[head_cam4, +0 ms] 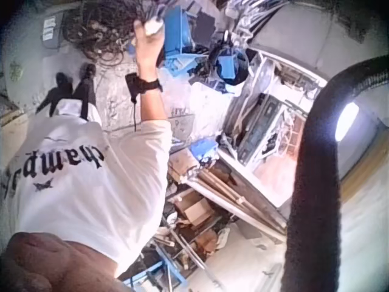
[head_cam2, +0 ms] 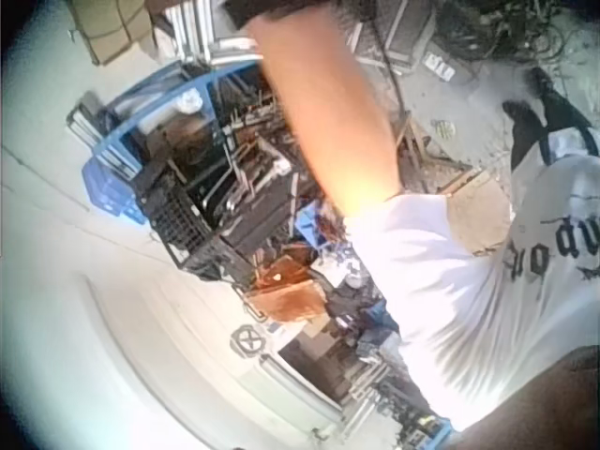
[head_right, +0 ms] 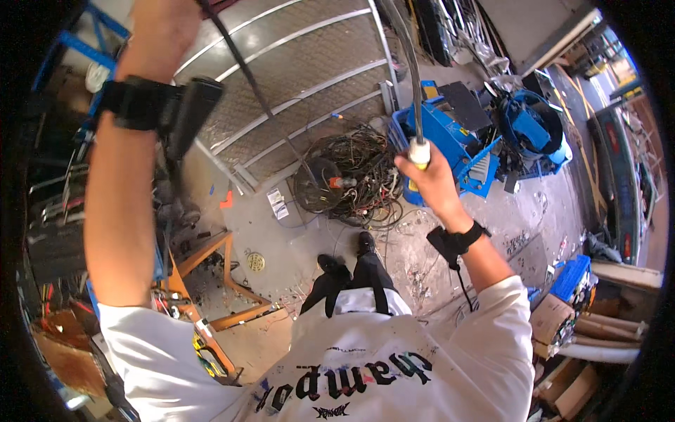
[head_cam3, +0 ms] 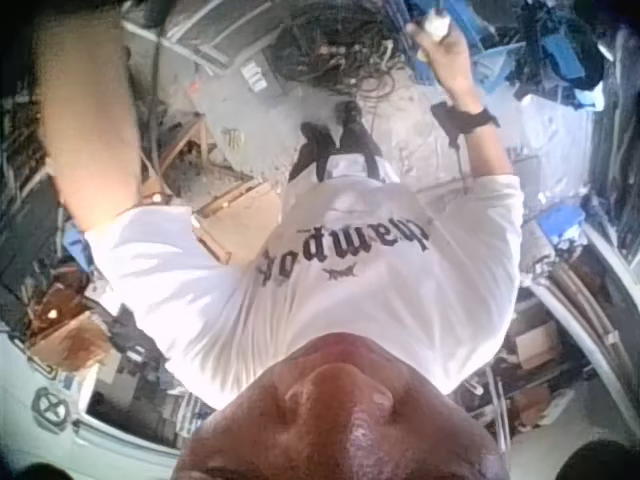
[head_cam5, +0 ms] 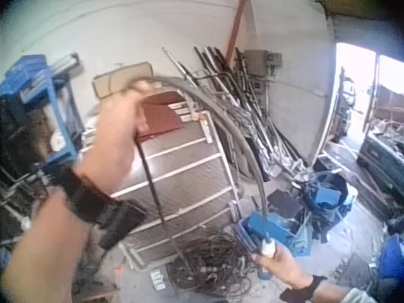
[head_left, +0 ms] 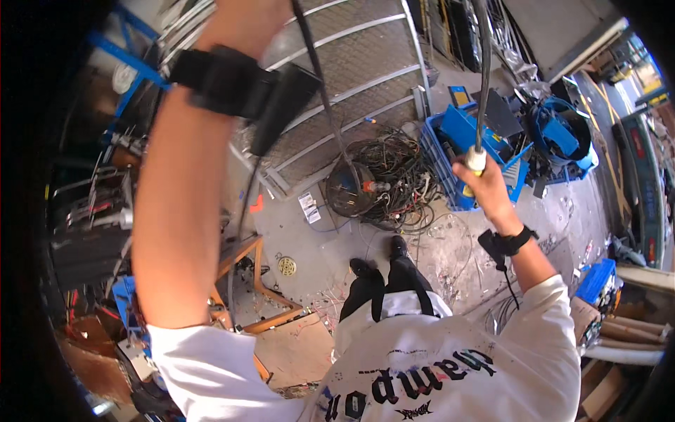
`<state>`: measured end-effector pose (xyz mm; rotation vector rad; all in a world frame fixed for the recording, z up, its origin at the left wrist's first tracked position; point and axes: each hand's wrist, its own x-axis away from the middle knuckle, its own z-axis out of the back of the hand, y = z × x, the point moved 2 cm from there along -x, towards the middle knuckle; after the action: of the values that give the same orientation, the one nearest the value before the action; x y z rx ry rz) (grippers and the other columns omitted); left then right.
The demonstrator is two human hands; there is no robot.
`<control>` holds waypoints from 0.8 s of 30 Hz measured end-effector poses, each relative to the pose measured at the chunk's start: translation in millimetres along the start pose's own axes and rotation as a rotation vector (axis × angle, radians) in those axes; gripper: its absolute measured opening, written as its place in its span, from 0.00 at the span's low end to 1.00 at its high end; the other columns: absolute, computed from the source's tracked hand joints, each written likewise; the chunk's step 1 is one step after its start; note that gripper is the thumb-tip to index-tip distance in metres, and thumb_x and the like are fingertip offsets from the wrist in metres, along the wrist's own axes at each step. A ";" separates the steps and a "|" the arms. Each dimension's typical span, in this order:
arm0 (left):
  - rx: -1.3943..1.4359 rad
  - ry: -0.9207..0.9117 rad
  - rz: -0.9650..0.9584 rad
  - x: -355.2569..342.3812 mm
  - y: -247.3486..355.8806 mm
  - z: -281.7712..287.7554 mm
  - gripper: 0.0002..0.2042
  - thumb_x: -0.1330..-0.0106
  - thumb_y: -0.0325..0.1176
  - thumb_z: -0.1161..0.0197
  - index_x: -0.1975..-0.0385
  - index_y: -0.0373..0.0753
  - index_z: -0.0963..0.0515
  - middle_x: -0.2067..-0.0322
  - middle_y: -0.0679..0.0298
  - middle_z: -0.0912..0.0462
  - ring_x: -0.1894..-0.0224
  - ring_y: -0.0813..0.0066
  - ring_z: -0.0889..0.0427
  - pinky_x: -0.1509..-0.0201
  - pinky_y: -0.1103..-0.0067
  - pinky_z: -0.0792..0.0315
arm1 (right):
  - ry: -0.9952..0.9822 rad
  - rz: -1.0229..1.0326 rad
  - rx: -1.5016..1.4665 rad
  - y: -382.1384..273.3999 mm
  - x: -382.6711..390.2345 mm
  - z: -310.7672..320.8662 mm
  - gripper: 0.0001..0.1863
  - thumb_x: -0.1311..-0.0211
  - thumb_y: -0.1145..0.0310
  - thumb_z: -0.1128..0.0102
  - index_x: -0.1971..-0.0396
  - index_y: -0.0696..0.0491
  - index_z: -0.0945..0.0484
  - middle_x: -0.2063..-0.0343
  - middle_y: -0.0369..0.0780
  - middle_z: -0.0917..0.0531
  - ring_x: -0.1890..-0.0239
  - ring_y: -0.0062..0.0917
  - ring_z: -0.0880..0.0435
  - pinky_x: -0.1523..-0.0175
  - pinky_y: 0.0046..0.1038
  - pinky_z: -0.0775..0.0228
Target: The person uses a screwdriver to manipulate the internal components of a blue electrical connector. They walk through a cluttered workshop to retrieve a second connector from a pile of wires and return to the workbench. The person then uses the screwdriver to adjust the terminals inside the second connector.
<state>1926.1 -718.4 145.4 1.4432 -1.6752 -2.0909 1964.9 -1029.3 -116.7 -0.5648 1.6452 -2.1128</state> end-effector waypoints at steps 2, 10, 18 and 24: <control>0.069 -0.139 0.065 8.8 -75.5 -55.8 0.08 0.38 0.33 0.42 0.71 0.35 0.24 0.81 0.70 0.30 0.78 0.79 0.34 0.73 0.79 0.39 | 0.101 -0.101 -0.018 47.6 7.2 26.8 0.14 0.43 0.68 0.32 0.61 0.55 0.27 0.69 0.32 0.22 0.66 0.15 0.26 0.60 0.20 0.31; -0.119 -0.585 0.306 122.2 -275.5 -141.7 0.08 0.46 0.31 0.40 0.79 0.36 0.30 0.81 0.73 0.33 0.75 0.85 0.35 0.73 0.83 0.41 | 0.167 -0.373 -0.147 210.3 64.3 61.1 0.34 0.43 0.72 0.34 0.39 0.59 0.40 0.43 0.48 0.30 0.41 0.31 0.28 0.38 0.31 0.35; -0.307 -0.910 0.516 246.5 -432.5 -192.7 0.10 0.43 0.33 0.40 0.74 0.33 0.30 0.80 0.60 0.28 0.76 0.73 0.28 0.71 0.76 0.35 | 0.224 -0.805 -0.438 270.3 146.9 76.2 0.22 0.39 0.78 0.43 0.45 0.62 0.33 0.50 0.45 0.22 0.52 0.27 0.20 0.47 0.27 0.27; -0.547 -0.887 0.424 327.6 -560.0 -207.2 0.10 0.36 0.32 0.46 0.61 0.32 0.31 0.68 0.44 0.23 0.64 0.43 0.23 0.59 0.58 0.31 | 0.374 -0.987 -0.430 293.7 197.7 90.8 0.17 0.38 0.77 0.44 0.50 0.61 0.30 0.56 0.44 0.19 0.58 0.27 0.18 0.52 0.26 0.26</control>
<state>2146.9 -839.1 -487.5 -0.0331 -1.2126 -2.7426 1867.9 -1276.2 -368.1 -1.4232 2.3857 -2.6114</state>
